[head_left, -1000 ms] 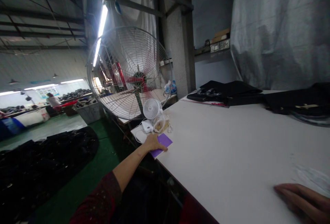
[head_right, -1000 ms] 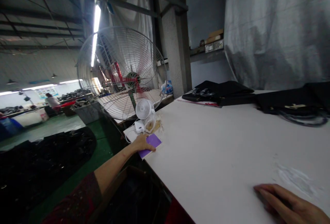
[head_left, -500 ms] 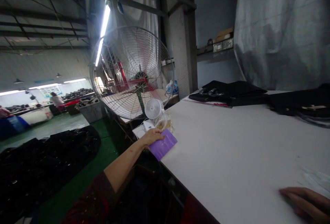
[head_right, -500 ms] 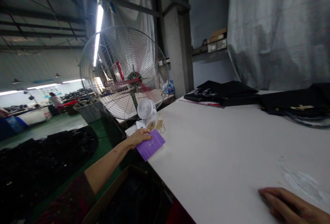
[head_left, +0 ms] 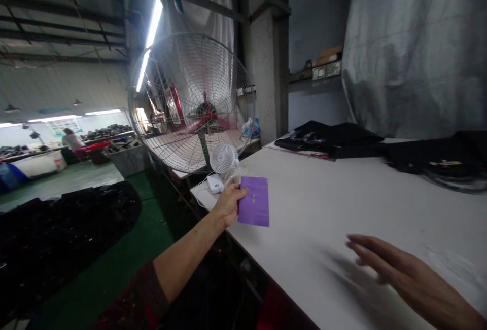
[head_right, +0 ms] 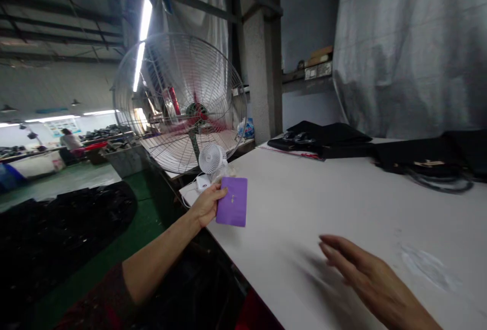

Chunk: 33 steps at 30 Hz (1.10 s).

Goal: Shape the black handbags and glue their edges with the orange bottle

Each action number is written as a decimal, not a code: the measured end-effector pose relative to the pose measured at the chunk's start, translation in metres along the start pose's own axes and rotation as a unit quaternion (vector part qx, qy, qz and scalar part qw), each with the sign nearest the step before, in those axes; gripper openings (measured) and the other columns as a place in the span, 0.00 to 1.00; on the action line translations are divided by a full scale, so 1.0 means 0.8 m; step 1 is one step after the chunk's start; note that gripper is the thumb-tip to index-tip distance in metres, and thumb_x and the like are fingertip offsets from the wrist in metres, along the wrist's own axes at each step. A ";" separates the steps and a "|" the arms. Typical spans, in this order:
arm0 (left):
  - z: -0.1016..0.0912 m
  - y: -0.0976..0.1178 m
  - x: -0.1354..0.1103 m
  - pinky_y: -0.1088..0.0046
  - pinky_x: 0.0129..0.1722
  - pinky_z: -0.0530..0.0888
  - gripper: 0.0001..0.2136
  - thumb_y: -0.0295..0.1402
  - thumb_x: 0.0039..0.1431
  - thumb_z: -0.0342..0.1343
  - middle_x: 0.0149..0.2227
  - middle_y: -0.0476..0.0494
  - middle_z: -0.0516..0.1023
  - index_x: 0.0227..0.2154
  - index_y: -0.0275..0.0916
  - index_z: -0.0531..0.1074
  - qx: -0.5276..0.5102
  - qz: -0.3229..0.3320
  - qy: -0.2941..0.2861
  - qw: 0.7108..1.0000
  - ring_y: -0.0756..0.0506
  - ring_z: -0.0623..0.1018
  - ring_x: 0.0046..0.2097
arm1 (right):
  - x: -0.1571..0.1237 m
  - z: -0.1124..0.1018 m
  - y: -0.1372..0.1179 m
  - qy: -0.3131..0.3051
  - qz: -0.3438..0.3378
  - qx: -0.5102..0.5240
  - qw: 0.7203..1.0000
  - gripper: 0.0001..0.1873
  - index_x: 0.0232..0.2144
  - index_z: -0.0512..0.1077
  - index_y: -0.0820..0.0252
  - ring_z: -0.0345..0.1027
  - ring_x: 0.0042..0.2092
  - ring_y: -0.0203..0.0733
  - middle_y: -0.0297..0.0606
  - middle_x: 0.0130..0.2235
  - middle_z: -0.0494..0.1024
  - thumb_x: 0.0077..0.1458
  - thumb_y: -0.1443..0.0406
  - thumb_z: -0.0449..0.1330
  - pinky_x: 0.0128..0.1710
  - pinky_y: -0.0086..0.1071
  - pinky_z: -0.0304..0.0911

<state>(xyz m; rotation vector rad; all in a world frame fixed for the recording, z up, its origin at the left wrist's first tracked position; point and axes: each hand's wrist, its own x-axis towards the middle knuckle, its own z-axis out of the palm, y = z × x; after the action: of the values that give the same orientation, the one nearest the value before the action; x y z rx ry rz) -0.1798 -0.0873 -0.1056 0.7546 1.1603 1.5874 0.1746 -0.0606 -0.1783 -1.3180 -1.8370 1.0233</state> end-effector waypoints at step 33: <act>0.086 -0.071 -0.077 0.71 0.42 0.71 0.22 0.37 0.54 0.60 0.49 0.37 0.73 0.51 0.37 0.68 -0.015 0.010 -0.118 0.993 0.44 0.74 0.44 | 0.027 0.139 -0.065 -0.045 0.040 0.526 0.848 0.19 0.44 0.73 0.56 0.68 0.35 0.36 0.35 0.39 0.77 0.52 0.53 0.63 0.34 0.26 0.67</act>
<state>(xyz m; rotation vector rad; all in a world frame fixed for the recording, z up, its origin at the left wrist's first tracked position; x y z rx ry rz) -0.0800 -0.1206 -0.1306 0.9088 0.9574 1.4839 0.0509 -0.0743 -0.1859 -0.6461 -0.9287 1.7833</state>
